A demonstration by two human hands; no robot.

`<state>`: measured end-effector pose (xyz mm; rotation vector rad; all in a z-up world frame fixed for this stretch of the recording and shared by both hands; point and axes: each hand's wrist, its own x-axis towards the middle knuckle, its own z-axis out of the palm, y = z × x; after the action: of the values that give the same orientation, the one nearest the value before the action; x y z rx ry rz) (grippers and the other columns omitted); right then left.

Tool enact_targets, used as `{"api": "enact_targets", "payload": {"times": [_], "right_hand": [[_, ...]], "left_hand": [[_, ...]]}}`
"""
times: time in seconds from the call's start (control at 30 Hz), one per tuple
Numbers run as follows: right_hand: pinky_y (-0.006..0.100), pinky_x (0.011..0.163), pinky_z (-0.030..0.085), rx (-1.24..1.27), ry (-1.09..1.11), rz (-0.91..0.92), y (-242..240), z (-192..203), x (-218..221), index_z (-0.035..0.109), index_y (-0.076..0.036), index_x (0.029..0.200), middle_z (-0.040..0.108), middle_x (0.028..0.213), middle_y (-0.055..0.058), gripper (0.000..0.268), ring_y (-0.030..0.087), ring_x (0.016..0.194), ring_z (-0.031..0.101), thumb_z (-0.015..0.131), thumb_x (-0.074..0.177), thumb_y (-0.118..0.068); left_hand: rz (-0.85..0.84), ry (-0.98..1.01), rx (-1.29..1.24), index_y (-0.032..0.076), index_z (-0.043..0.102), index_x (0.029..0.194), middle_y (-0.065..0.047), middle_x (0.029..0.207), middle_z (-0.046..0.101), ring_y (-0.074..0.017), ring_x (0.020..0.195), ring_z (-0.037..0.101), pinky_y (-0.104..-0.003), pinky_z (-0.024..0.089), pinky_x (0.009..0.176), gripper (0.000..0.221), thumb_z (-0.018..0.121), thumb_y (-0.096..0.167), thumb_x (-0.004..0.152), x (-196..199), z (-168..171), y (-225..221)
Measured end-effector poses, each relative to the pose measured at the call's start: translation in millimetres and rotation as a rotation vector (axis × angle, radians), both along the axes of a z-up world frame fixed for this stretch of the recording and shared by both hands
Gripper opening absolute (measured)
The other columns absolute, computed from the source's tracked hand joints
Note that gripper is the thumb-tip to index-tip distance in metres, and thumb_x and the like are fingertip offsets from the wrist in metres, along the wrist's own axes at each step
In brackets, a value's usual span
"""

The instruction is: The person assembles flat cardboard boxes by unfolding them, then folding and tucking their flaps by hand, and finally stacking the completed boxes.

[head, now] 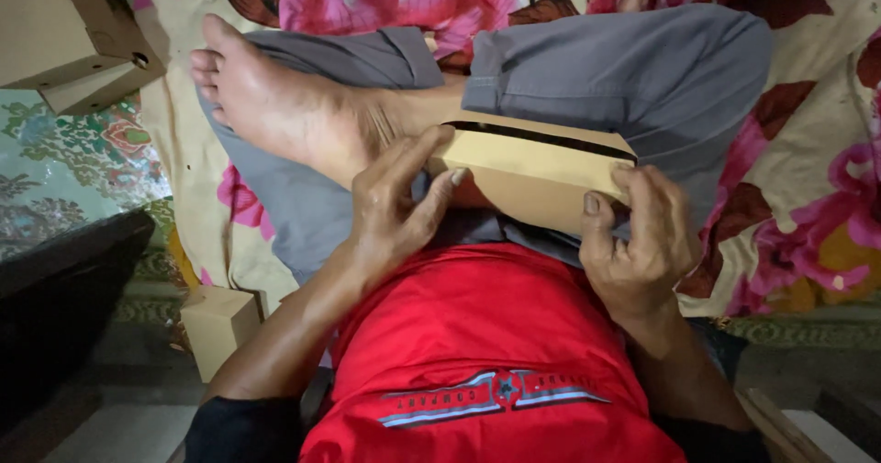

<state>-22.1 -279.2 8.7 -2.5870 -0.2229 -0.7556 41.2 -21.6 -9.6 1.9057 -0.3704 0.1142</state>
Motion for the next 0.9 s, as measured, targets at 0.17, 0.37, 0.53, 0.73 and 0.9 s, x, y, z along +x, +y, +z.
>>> {"api": "enact_targets", "payload": {"times": [0.17, 0.37, 0.53, 0.73, 0.9], "right_hand": [[0.044, 0.080, 0.061, -0.121, -0.019, -0.021, 9, 12, 16, 0.075, 0.002, 0.117, 0.067, 0.105, 0.018, 0.027, 0.033, 0.090, 0.071, 0.067, 0.110, -0.023], [0.041, 0.080, 0.060, -0.170, -0.061, -0.032, 8, 11, 24, 0.079, -0.002, 0.116, 0.066, 0.110, 0.016, 0.028, 0.031, 0.091, 0.071, 0.065, 0.111, -0.025], [0.041, 0.082, 0.059, -0.164, -0.058, -0.073, 7, 4, 27, 0.077, -0.003, 0.114, 0.067, 0.108, 0.016, 0.030, 0.032, 0.092, 0.072, 0.064, 0.110, -0.030], [0.054, 0.091, 0.055, 0.131, 0.054, -0.086, 3, -12, 22, 0.059, 0.012, 0.132, 0.062, 0.117, 0.032, 0.043, 0.050, 0.105, 0.066, 0.070, 0.108, -0.023], [0.054, 0.092, 0.054, 0.440, 0.242, -0.105, -1, -24, 13, 0.059, 0.009, 0.131, 0.066, 0.111, 0.030, 0.042, 0.050, 0.102, 0.068, 0.072, 0.104, -0.020]], "left_hand": [[-0.005, -0.023, 0.071, 0.003, 0.070, 0.124, -0.017, 0.092, 0.071, -0.0393, 0.082, 0.072, -0.046, 0.058, 0.076, 0.030, 0.076, 0.010, 0.095, 9, -1, 2], [0.050, -0.059, 0.175, 0.005, 0.073, 0.118, -0.014, 0.086, 0.070, -0.0367, 0.077, 0.071, -0.045, 0.058, 0.072, 0.025, 0.077, 0.016, 0.096, 13, -1, -3], [0.083, -0.114, 0.290, 0.011, 0.076, 0.115, -0.011, 0.084, 0.069, -0.0347, 0.074, 0.070, -0.045, 0.057, 0.068, 0.023, 0.079, 0.022, 0.095, 15, -13, -3], [0.155, -0.158, 0.350, 0.016, 0.077, 0.111, -0.005, 0.089, 0.071, -0.0294, 0.078, 0.072, -0.040, 0.058, 0.070, 0.019, 0.080, 0.026, 0.095, 18, -20, -7], [0.243, -0.113, 0.296, 0.006, 0.063, 0.132, -0.020, 0.104, 0.069, -0.0425, 0.094, 0.071, -0.049, 0.058, 0.081, 0.053, 0.089, 0.024, 0.089, 18, -24, -5]]}}
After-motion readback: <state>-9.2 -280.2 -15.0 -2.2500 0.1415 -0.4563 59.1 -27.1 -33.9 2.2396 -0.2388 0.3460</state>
